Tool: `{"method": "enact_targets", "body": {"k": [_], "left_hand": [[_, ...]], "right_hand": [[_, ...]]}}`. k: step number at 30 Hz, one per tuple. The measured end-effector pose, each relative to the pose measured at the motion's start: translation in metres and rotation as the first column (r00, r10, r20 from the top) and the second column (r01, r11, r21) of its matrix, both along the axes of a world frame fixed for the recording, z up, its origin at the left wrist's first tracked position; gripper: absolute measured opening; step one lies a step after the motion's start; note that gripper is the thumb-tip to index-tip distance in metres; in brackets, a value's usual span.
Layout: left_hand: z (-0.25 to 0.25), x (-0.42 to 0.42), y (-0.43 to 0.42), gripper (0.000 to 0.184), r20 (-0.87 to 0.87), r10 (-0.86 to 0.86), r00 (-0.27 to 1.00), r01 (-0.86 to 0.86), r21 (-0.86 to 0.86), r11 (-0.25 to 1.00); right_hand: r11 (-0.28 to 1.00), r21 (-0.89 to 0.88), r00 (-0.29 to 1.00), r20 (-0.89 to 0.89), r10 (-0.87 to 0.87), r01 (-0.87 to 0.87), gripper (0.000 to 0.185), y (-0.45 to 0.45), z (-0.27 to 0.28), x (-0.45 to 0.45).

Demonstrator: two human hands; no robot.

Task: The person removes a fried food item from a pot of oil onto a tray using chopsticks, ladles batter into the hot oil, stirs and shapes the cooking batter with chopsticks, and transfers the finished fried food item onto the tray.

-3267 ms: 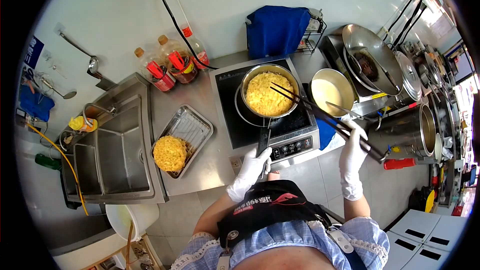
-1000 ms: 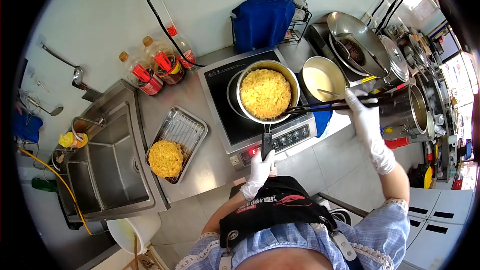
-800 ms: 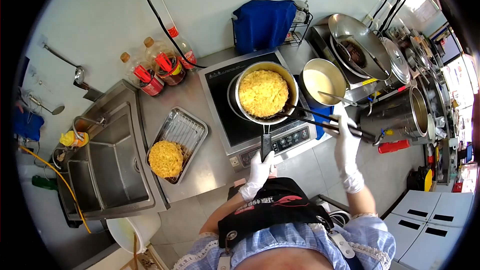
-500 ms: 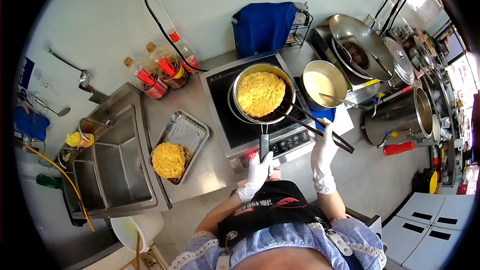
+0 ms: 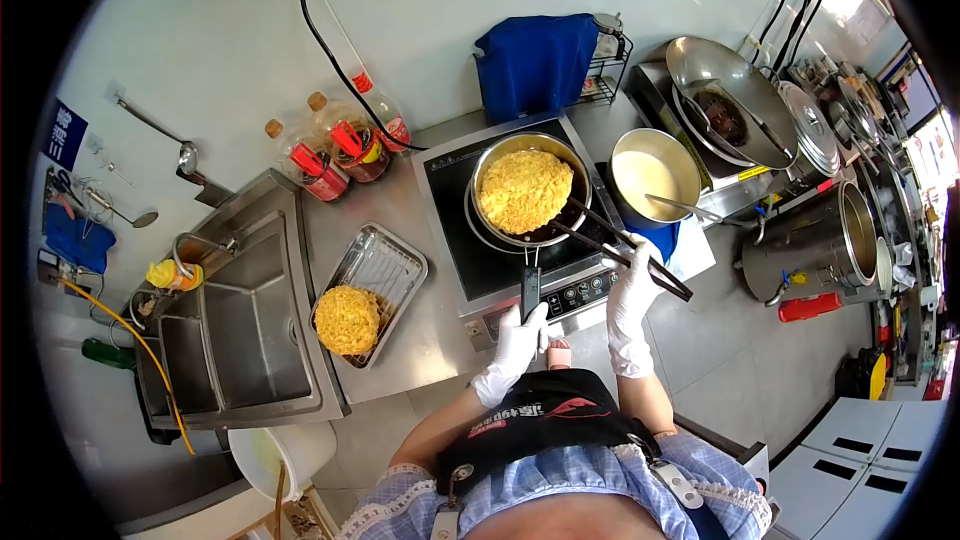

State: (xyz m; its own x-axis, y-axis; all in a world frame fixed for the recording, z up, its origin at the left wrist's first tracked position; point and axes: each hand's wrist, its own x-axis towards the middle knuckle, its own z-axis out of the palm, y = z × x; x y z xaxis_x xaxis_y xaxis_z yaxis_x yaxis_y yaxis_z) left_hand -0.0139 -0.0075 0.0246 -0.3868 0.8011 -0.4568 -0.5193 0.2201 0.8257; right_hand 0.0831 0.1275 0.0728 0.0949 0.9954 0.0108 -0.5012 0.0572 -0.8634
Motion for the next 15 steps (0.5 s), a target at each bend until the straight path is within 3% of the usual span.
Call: {"method": "enact_targets", "body": {"k": [5, 15], "left_hand": [[0.019, 0.000, 0.003, 0.014, -0.005, 0.000, 1.000, -0.001, -0.047, 0.999], [0.015, -0.006, 0.005, 0.015, -0.018, -0.028, 0.999, 0.027, -0.023, 0.999]], "right_hand": [[0.999, 0.004, 0.994, 0.100, -0.034, 0.034, 0.026, -0.006, 0.008, -0.005], [0.992, 0.129, 0.999, 0.042, 0.004, -0.010, 0.026, 0.001, 0.000, 0.009]]}}
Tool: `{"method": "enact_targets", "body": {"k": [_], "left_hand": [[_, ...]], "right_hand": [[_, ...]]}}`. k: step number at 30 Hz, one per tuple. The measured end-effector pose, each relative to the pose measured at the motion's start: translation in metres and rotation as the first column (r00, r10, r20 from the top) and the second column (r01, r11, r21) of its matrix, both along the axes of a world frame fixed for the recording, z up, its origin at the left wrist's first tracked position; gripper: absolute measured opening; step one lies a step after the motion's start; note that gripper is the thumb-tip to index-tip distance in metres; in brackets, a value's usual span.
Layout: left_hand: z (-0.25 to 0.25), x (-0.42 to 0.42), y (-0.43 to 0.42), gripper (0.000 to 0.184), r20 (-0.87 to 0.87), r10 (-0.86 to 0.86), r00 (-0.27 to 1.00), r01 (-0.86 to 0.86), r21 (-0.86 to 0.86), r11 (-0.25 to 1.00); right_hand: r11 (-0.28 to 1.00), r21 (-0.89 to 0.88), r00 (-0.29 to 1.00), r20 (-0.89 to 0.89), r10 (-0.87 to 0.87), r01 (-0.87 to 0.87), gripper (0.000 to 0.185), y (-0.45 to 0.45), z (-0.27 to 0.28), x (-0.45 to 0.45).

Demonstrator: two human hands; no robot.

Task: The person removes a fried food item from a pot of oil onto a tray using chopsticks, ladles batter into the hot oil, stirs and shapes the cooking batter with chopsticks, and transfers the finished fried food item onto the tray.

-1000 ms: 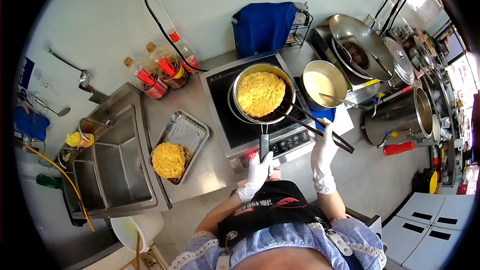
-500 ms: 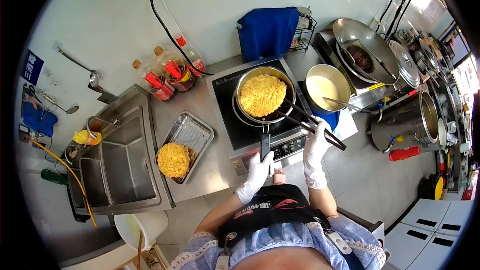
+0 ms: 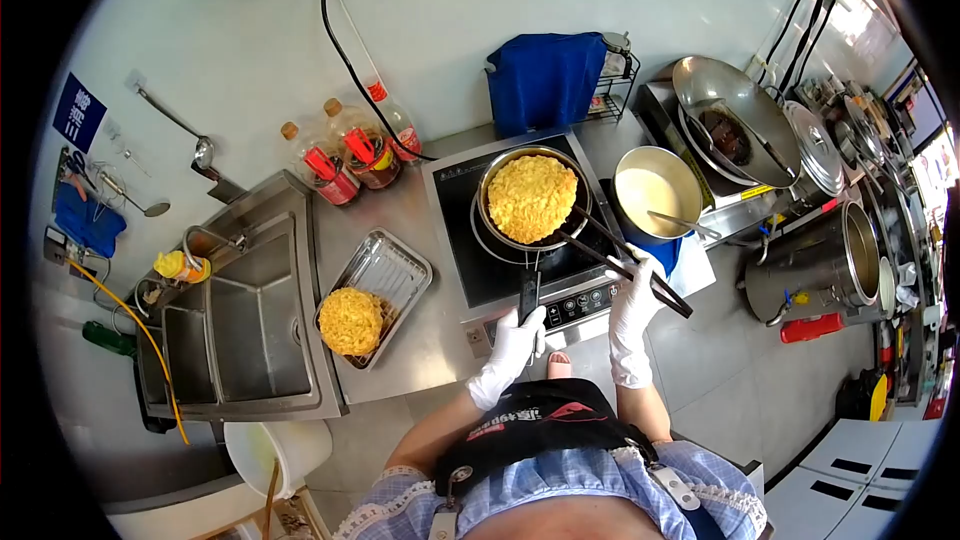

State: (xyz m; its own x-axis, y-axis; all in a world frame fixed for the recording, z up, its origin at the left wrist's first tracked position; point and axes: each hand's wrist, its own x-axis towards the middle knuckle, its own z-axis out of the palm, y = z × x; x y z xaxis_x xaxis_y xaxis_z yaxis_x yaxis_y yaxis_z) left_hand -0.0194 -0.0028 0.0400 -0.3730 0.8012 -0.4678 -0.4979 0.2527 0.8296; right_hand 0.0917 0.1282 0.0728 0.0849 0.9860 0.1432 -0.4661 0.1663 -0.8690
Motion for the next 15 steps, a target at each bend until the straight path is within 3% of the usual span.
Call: {"method": "enact_targets", "body": {"k": [7, 15], "left_hand": [[0.019, -0.007, 0.001, 0.015, 0.025, -0.015, 1.000, 0.015, -0.033, 0.999], [0.019, -0.016, 0.000, 0.016, 0.032, -0.043, 0.999, 0.043, 0.008, 0.999]], "right_hand": [[0.999, 0.040, 0.999, -0.014, 0.035, -0.034, 0.027, 0.007, 0.024, 0.013], [0.968, 0.246, 0.996, 0.081, 0.029, -0.048, 0.030, 0.019, 0.056, 0.017]]}}
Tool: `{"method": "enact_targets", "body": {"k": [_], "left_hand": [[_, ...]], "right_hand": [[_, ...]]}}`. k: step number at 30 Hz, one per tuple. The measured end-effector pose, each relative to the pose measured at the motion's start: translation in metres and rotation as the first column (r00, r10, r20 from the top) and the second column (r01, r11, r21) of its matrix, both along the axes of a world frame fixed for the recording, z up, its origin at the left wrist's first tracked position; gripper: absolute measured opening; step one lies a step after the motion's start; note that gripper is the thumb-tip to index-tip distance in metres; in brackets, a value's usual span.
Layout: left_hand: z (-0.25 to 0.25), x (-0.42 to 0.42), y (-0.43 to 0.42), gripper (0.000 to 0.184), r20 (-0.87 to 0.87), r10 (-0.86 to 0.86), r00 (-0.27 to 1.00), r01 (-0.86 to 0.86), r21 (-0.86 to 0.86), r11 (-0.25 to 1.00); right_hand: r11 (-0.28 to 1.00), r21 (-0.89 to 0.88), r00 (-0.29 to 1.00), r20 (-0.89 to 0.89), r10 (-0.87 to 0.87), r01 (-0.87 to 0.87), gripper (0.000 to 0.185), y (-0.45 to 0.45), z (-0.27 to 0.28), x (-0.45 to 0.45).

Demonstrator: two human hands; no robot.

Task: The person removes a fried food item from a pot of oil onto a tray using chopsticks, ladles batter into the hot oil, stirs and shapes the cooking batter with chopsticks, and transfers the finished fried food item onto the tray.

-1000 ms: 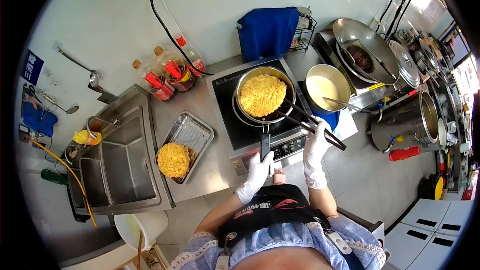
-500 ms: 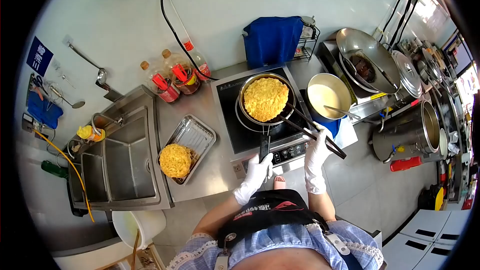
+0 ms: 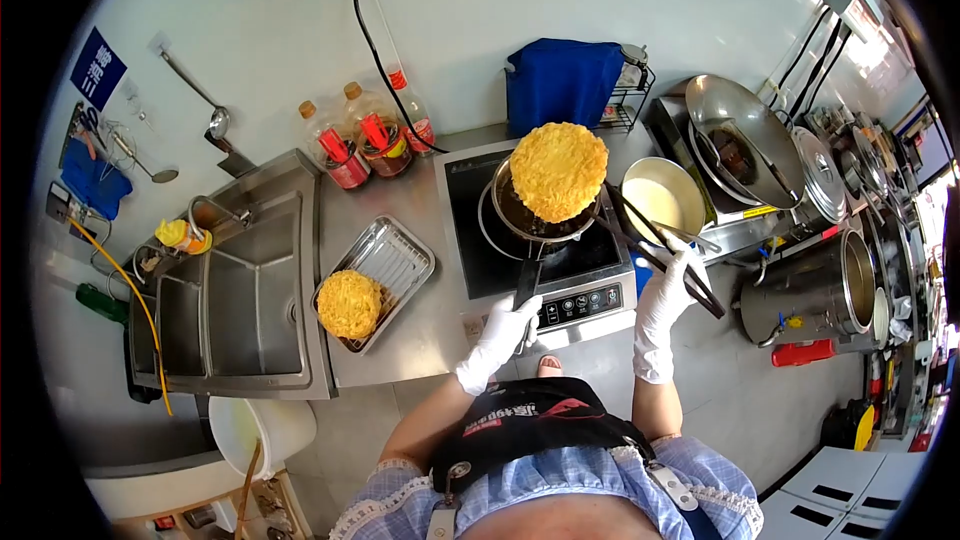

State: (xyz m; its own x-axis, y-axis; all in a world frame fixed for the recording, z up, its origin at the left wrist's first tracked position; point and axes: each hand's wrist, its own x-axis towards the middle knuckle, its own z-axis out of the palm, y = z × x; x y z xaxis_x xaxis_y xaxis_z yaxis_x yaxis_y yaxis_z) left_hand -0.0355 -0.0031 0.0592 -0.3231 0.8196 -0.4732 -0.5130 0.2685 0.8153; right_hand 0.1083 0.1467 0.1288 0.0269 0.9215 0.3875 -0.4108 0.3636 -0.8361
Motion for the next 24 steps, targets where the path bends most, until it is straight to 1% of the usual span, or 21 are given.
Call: {"method": "enact_targets", "body": {"k": [2, 3, 4, 6, 8, 9, 10, 13, 15, 18, 20, 22, 24], "left_hand": [[0.000, -0.001, -0.002, 0.017, -0.011, -0.020, 1.000, 0.020, 0.006, 1.000], [-0.004, 0.000, -0.001, 0.018, -0.014, 0.008, 1.000, -0.008, 0.012, 1.000], [-0.006, 0.000, -0.001, 0.019, -0.017, 0.035, 0.999, -0.035, 0.018, 0.999], [-0.009, -0.001, -0.005, 0.024, -0.032, 0.099, 0.995, -0.098, 0.026, 0.995], [-0.016, -0.002, -0.012, 0.025, -0.068, 0.213, 0.975, -0.213, 0.006, 0.977], [-0.019, -0.007, -0.013, 0.026, -0.087, 0.258, 0.962, -0.253, 0.073, 0.965], [-0.021, -0.004, -0.022, 0.027, -0.078, 0.303, 0.950, -0.303, 0.010, 0.953], [-0.036, -0.011, -0.044, 0.032, -0.041, 0.295, 0.955, -0.295, -0.002, 0.955], [-0.042, -0.013, -0.060, 0.038, -0.028, 0.329, 0.944, -0.330, -0.053, 0.943], [-0.050, -0.012, -0.080, 0.040, -0.032, 0.396, 0.918, -0.397, -0.079, 0.914], [-0.052, -0.010, -0.092, 0.039, -0.025, 0.424, 0.905, -0.424, -0.094, 0.901], [-0.054, -0.007, -0.104, 0.039, -0.036, 0.489, 0.871, -0.490, -0.109, 0.865], [-0.061, -0.005, -0.116, 0.039, -0.028, 0.510, 0.860, -0.509, -0.114, 0.853]], "right_hand": [[1.000, -0.019, 0.999, 0.032, 0.005, -0.004, 0.031, 0.001, 0.006, 0.001], [1.000, 0.028, 0.999, 0.037, -0.008, 0.007, 0.031, 0.003, 0.008, 0.000], [0.999, 0.037, 1.000, 0.026, 0.009, -0.010, 0.030, 0.003, 0.012, 0.001], [0.999, 0.021, 0.999, 0.021, -0.033, 0.033, 0.035, 0.008, 0.013, 0.001], [0.999, 0.041, 0.999, 0.034, -0.024, 0.023, 0.033, 0.010, 0.018, 0.003], [0.999, 0.049, 0.999, 0.031, -0.021, 0.019, 0.034, 0.011, 0.019, 0.002], [0.998, 0.058, 0.999, 0.027, -0.017, 0.016, 0.034, 0.012, 0.019, 0.002], [0.999, 0.041, 0.999, 0.052, -0.006, 0.004, 0.034, 0.019, 0.013, 0.006], [1.000, 0.022, 0.999, 0.033, 0.015, -0.016, 0.033, 0.019, 0.015, 0.005], [0.999, 0.036, 1.000, 0.005, 0.019, -0.019, 0.032, 0.021, 0.014, 0.004], [0.998, 0.039, 0.999, 0.026, 0.043, -0.044, 0.032, 0.021, 0.015, 0.006], [0.997, 0.052, 0.998, 0.031, 0.053, -0.054, 0.031, 0.023, 0.016, 0.006], [0.997, 0.046, 0.998, 0.039, 0.059, -0.061, 0.031, 0.024, 0.017, 0.007]]}}
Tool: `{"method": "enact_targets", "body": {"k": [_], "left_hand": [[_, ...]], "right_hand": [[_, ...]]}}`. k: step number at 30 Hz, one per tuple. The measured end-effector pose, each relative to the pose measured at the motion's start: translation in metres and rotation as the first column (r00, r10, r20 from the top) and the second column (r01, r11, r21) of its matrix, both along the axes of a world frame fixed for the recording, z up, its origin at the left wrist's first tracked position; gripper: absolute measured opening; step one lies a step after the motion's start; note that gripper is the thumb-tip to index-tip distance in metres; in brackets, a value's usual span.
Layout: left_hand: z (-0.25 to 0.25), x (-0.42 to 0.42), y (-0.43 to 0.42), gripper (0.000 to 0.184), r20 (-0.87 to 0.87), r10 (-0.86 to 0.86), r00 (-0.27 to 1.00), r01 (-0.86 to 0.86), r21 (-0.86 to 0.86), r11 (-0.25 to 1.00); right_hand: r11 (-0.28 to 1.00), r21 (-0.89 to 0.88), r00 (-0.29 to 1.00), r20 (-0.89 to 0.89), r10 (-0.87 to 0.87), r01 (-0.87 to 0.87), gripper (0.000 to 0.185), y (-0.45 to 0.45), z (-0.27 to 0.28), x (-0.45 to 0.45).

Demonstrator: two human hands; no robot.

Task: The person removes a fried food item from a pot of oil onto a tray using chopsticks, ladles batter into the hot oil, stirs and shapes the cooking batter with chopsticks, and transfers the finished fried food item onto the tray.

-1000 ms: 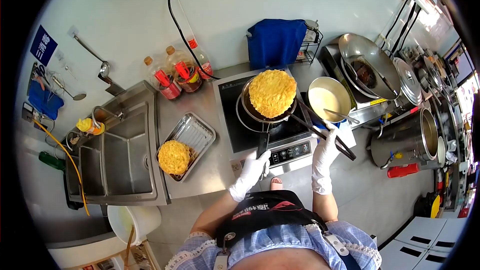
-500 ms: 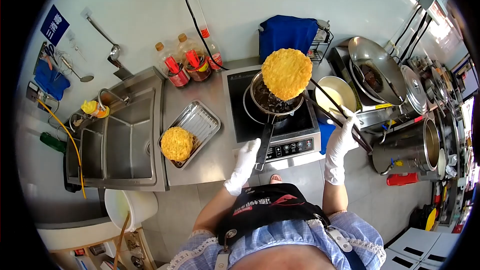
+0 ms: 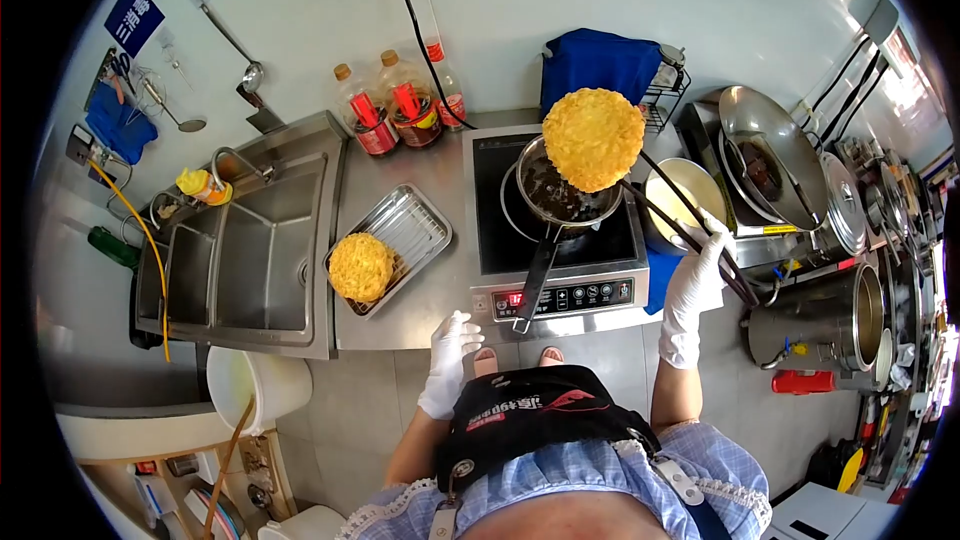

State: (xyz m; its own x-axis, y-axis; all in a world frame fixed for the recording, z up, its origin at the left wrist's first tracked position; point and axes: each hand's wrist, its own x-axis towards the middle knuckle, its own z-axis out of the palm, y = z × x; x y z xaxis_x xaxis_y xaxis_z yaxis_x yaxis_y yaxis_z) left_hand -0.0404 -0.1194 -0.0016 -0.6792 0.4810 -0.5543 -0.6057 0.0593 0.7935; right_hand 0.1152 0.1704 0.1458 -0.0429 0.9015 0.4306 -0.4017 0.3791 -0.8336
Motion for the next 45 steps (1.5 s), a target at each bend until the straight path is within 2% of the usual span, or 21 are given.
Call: {"method": "enact_targets", "body": {"k": [3, 13, 19, 21, 24, 30, 35, 45], "left_hand": [[-0.004, 0.004, -0.014, 0.037, 0.046, 0.094, 0.994, -0.092, -0.040, 0.995], [-0.006, 0.007, -0.028, 0.034, 0.042, 0.142, 0.989, -0.139, -0.071, 0.988], [0.011, 0.014, -0.008, 0.034, 0.024, 0.039, 0.999, -0.039, 0.012, 0.999], [0.027, 0.018, 0.006, 0.035, -0.067, -0.145, 0.987, 0.151, 0.092, 0.984], [0.045, 0.024, 0.030, 0.035, -0.035, -0.242, 0.970, 0.245, 0.136, 0.960], [0.055, 0.030, 0.065, 0.026, -0.016, -0.299, 0.954, 0.299, 0.141, 0.944], [0.053, 0.029, 0.070, 0.022, -0.089, -0.345, 0.934, 0.352, 0.071, 0.933], [0.055, 0.027, 0.068, 0.022, -0.108, -0.333, 0.937, 0.340, 0.052, 0.939]], "right_hand": [[0.999, -0.038, 0.999, 0.029, -0.017, 0.018, 0.030, 0.002, -0.002, 0.001], [1.000, 0.005, 0.999, 0.034, 0.004, -0.004, 0.033, 0.009, -0.001, 0.002], [1.000, 0.016, 1.000, 0.017, -0.002, 0.002, 0.031, 0.014, -0.001, 0.002], [0.999, 0.042, 1.000, 0.019, 0.002, -0.003, 0.030, 0.016, -0.002, 0.003], [1.000, 0.011, 1.000, 0.000, 0.013, -0.013, 0.030, 0.014, 0.002, 0.002], [1.000, 0.015, 1.000, 0.011, 0.011, -0.012, 0.031, 0.015, 0.001, 0.003], [1.000, 0.025, 1.000, 0.001, 0.015, -0.015, 0.031, 0.014, 0.003, 0.004], [1.000, 0.022, 1.000, 0.005, -0.022, 0.022, 0.031, 0.012, 0.004, 0.002]]}}
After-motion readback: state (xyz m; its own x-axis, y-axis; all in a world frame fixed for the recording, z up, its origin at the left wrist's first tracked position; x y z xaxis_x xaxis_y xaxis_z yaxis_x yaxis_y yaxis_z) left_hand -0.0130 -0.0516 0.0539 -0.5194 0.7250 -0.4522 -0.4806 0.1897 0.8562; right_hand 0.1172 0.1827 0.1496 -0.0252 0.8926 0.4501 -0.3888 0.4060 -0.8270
